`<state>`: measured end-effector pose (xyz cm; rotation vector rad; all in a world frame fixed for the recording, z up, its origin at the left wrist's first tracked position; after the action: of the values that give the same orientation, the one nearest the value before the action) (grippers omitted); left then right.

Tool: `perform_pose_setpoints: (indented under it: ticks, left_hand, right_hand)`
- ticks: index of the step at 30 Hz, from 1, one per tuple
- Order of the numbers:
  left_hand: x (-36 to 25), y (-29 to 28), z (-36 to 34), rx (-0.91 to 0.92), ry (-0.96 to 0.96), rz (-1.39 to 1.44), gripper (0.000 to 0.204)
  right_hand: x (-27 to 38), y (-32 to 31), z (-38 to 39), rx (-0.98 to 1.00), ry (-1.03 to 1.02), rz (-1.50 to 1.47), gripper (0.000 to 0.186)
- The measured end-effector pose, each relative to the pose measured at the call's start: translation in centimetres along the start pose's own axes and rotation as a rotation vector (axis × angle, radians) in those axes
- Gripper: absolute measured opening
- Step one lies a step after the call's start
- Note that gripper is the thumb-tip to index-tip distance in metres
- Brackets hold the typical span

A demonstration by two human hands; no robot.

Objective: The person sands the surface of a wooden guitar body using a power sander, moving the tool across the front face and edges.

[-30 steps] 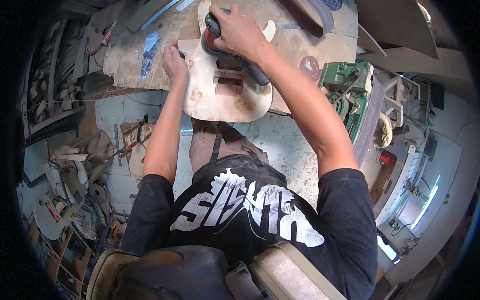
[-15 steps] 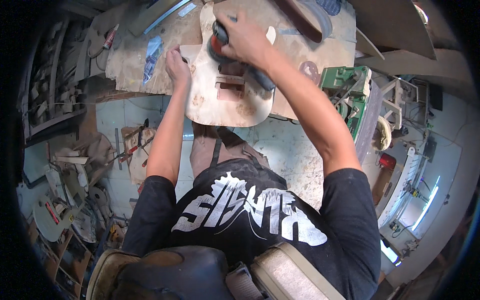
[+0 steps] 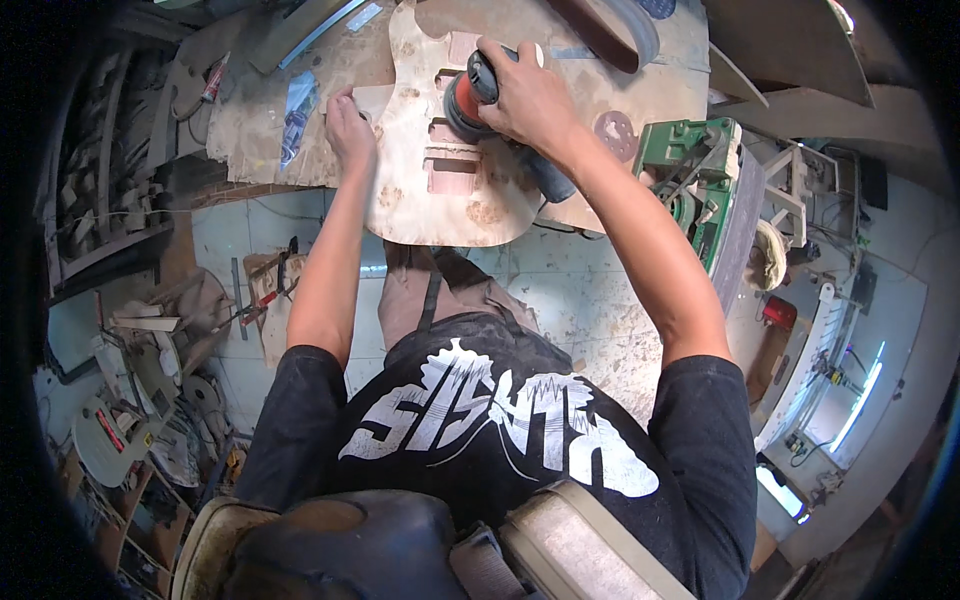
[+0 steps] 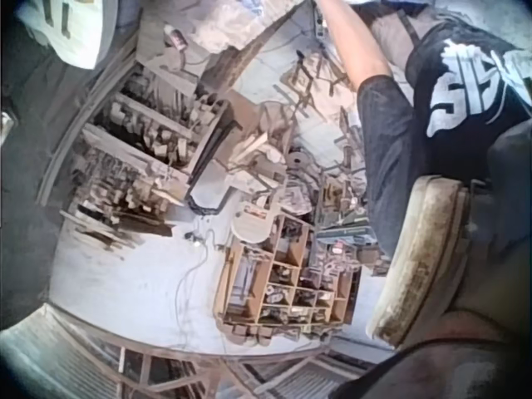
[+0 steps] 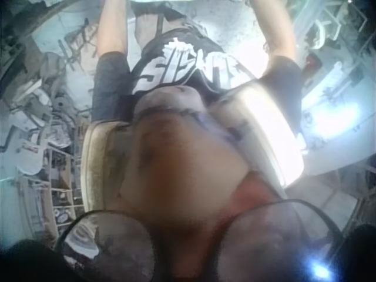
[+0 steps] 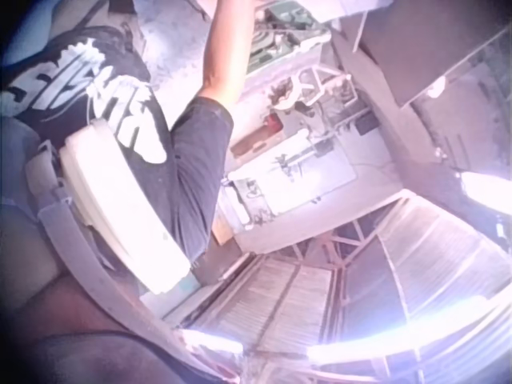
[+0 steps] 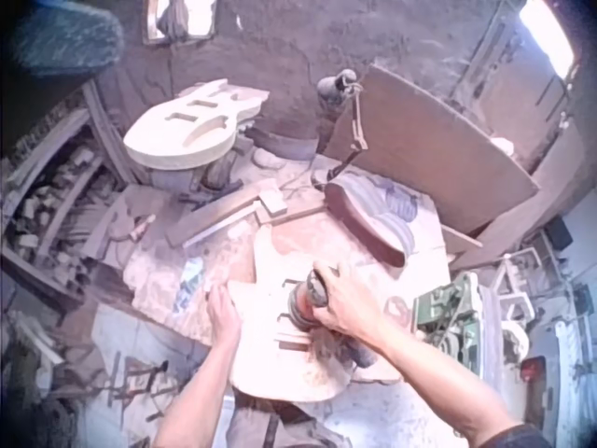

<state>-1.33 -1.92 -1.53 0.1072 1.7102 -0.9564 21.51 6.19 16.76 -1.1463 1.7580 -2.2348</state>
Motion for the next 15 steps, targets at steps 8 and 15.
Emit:
perform_pose_setpoints:
  ticks: [8,15]
  left_hand:
    - [-0.6,-0.4,0.4,-0.001,0.01,0.009,0.038]
    - [-0.2,-0.7,0.5,0.018,0.07,-0.086,0.039]
  right_hand:
    - [4.4,2.2,-1.2,0.091,-0.084,-0.057,0.071]
    - [0.6,0.9,-2.0,0.007,0.0,-0.023,0.08]
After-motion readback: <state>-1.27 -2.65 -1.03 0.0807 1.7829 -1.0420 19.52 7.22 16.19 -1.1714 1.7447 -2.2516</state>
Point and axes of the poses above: each hand's wrist, its own z-axis away from the middle knuckle, its own y-axis out of the palm, x = y × z, the point moved 1 cm from there along -z, towards the middle knuckle, and after that the axes turned 15 degrees about -z, right-handed, at the moved point
